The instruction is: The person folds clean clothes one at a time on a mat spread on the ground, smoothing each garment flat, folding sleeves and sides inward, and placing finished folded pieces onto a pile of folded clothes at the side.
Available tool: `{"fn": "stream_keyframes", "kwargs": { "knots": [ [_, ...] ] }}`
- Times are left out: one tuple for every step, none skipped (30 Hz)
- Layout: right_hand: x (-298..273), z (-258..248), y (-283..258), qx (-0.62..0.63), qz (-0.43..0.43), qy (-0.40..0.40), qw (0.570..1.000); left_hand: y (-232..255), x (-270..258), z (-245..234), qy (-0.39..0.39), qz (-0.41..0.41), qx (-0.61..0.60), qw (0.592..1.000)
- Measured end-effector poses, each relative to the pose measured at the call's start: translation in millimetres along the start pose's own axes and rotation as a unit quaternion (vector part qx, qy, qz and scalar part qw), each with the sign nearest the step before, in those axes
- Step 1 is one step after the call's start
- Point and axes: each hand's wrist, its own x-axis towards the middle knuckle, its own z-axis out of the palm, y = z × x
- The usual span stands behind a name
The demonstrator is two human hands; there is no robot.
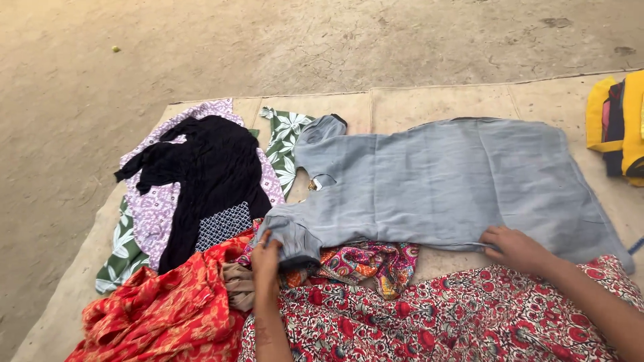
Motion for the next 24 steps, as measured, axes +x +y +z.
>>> {"fn": "stream_keyframes", "kwargs": {
  "knots": [
    [5.0,-3.8,4.7,0.015,0.027,-0.023,0.999,3.3,2.5,-2.0,-0.021,0.006,-0.128,0.992],
    [10.5,-9.5,9.8,0.031,0.055,-0.047,0.997,4.6,6.3,-5.2,-0.058,0.014,-0.254,0.965],
    [18.2,-16.4,14.8,0.047,0.083,-0.07,0.993,4.8,11.7,-7.9,-0.093,0.021,-0.376,0.922],
    [25.8,-24.2,19.7,0.039,0.082,-0.06,0.994,2.3,16.6,-8.8,-0.125,0.026,-0.492,0.861],
    [35.5,-34.2,25.1,0.03,0.08,-0.05,0.995,2.2,24.5,-6.5,-0.142,0.036,-0.528,0.837],
    [47.6,-46.6,30.7,0.019,0.079,-0.039,0.996,6.3,35.9,-0.4,-0.159,0.047,-0.564,0.809],
    [64.1,-58.2,34.2,-0.021,0.08,-0.023,0.996,11.2,47.2,6.4,-0.175,0.058,-0.599,0.779],
    [79.1,-68.2,36.3,-0.061,0.08,-0.008,0.995,15.6,56.9,15.9,-0.169,0.091,-0.569,0.8],
    [90.2,-73.8,35.5,-0.095,0.123,0.026,0.987,20.4,65.8,28.7,-0.163,0.124,-0.537,0.819],
    [104.3,-74.9,30.8,-0.13,0.164,0.061,0.976,23.6,72.5,39.1,-0.155,0.157,-0.503,0.835],
    [115.7,-73.7,25.2,-0.164,0.204,0.095,0.961,24.5,76.6,48.0,-0.124,0.199,-0.399,0.886],
    [120.9,-66.9,17.0,-0.171,0.181,0.178,0.952,21.8,77.1,57.7,-0.091,0.236,-0.288,0.924],
    [124.6,-54.1,5.1,-0.177,0.158,0.259,0.936,17.5,76.5,66.9,-0.058,0.268,-0.172,0.946],
    [130.3,-40.1,-7.8,-0.179,0.132,0.341,0.913,12.0,76.4,72.3,-0.04,0.355,-0.015,0.934],
    [132.5,-25.3,-20.1,-0.168,0.158,0.267,0.936,4.2,75.4,76.6,-0.021,0.429,0.142,0.892],
    [130.7,-11.9,-29.6,-0.157,0.181,0.191,0.952,-3.6,76.0,80.4,-0.002,0.488,0.296,0.821],
    [124.2,3.6,-39.6,-0.14,0.144,0.197,0.96,-10.7,78.4,87.6,0.006,0.474,0.357,0.805],
    [116.4,21.7,-50.8,-0.12,0.11,0.201,0.966,-19.7,80.8,95.1,0.011,0.457,0.418,0.785],
    [114.8,31.1,-54.4,-0.101,0.077,0.205,0.971,-28.1,85.5,99.7,0.014,0.438,0.478,0.761],
    [111.0,38.6,-56.0,-0.098,0.101,0.188,0.972,-35.6,91.8,101.2,0.007,0.411,0.485,0.772],
    [107.7,44.6,-56.6,-0.096,0.125,0.171,0.973,-42.7,97.7,102.4,-0.001,0.384,0.492,0.781],
    [105.1,47.7,-55.5,-0.093,0.151,0.155,0.972,-48.9,102.5,104.2,-0.009,0.359,0.498,0.789],
    [102.2,50.0,-54.9,-0.086,0.138,0.151,0.975,-55.5,103.8,105.2,-0.007,0.344,0.509,0.789],
    [105.6,45.7,-50.1,-0.081,0.125,0.153,0.977,-55.2,107.6,109.4,-0.002,0.335,0.517,0.788]
  ]
}}
